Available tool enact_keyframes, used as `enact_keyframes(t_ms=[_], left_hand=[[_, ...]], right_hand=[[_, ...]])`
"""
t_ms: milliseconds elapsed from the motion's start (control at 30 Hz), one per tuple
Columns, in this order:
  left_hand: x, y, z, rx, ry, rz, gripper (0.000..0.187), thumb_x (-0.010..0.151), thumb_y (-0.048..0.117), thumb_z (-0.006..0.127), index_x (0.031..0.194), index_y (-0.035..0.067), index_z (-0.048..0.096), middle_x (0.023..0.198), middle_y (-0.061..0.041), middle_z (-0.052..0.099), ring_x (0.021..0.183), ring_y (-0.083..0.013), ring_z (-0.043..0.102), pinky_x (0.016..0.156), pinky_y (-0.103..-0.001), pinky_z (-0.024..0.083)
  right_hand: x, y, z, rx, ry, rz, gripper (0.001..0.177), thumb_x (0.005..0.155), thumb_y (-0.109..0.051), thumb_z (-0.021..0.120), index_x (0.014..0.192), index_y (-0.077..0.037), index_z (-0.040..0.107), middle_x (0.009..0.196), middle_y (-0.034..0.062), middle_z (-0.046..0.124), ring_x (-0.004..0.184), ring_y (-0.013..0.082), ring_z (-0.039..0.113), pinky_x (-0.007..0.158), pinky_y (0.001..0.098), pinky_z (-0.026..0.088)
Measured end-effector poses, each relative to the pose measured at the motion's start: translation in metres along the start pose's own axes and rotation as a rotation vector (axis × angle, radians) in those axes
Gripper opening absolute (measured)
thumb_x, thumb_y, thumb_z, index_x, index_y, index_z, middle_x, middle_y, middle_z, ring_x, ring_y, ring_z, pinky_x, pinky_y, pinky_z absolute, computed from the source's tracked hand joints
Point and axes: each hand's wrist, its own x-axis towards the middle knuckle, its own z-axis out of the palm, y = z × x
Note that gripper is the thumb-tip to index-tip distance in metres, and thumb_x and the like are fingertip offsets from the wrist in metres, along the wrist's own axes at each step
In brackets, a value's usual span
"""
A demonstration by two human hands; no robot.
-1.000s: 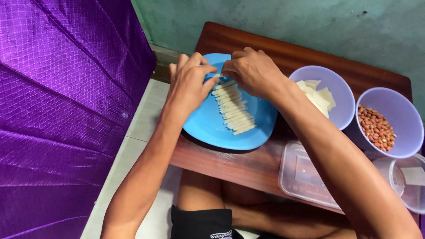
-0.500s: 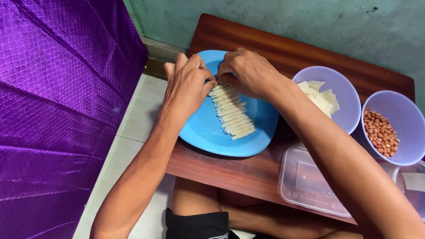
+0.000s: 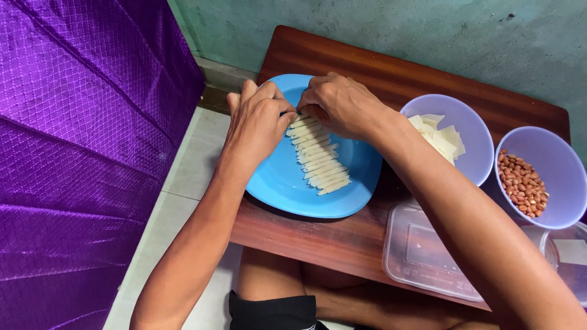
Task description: A person is manually wrapping individual peanuts in small pieces of dough or wrappers and placing them on a plate.
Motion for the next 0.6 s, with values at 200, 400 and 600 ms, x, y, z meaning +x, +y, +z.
enact_keyframes(t_ms=[200, 400, 600], left_hand=[[0.001, -0.001, 0.003, -0.017, 0.022, -0.009, 0.013, 0.099, 0.024, 0.068, 0.099, 0.014, 0.077, 0.096, 0.000, 0.055, 0.100, -0.0239, 0.048, 0.083, -0.046, 0.035], [-0.008, 0.031, -0.011, -0.030, 0.198, 0.058, 0.013, 0.092, 0.020, 0.075, 0.095, 0.010, 0.082, 0.097, -0.003, 0.061, 0.086, -0.0241, 0.046, 0.083, -0.043, 0.032], [-0.005, 0.094, -0.027, -0.116, 0.185, 0.262, 0.013, 0.094, 0.022, 0.074, 0.096, 0.011, 0.081, 0.101, 0.001, 0.063, 0.086, -0.0214, 0.045, 0.081, -0.038, 0.032]], right_hand=[[-0.005, -0.003, -0.008, 0.074, 0.061, -0.022, 0.010, 0.096, -0.012, 0.068, 0.090, -0.011, 0.076, 0.087, 0.0104, 0.068, 0.084, 0.0359, 0.068, 0.067, 0.0472, 0.056], [-0.057, -0.015, -0.074, 0.166, 0.255, -0.189, 0.014, 0.086, 0.006, 0.070, 0.099, 0.006, 0.073, 0.089, 0.0147, 0.069, 0.064, 0.0292, 0.061, 0.059, 0.0393, 0.049], [-0.156, -0.003, -0.120, 0.088, 0.288, 0.154, 0.018, 0.088, -0.001, 0.071, 0.105, 0.004, 0.075, 0.086, 0.0153, 0.073, 0.061, 0.0307, 0.062, 0.057, 0.0415, 0.048]])
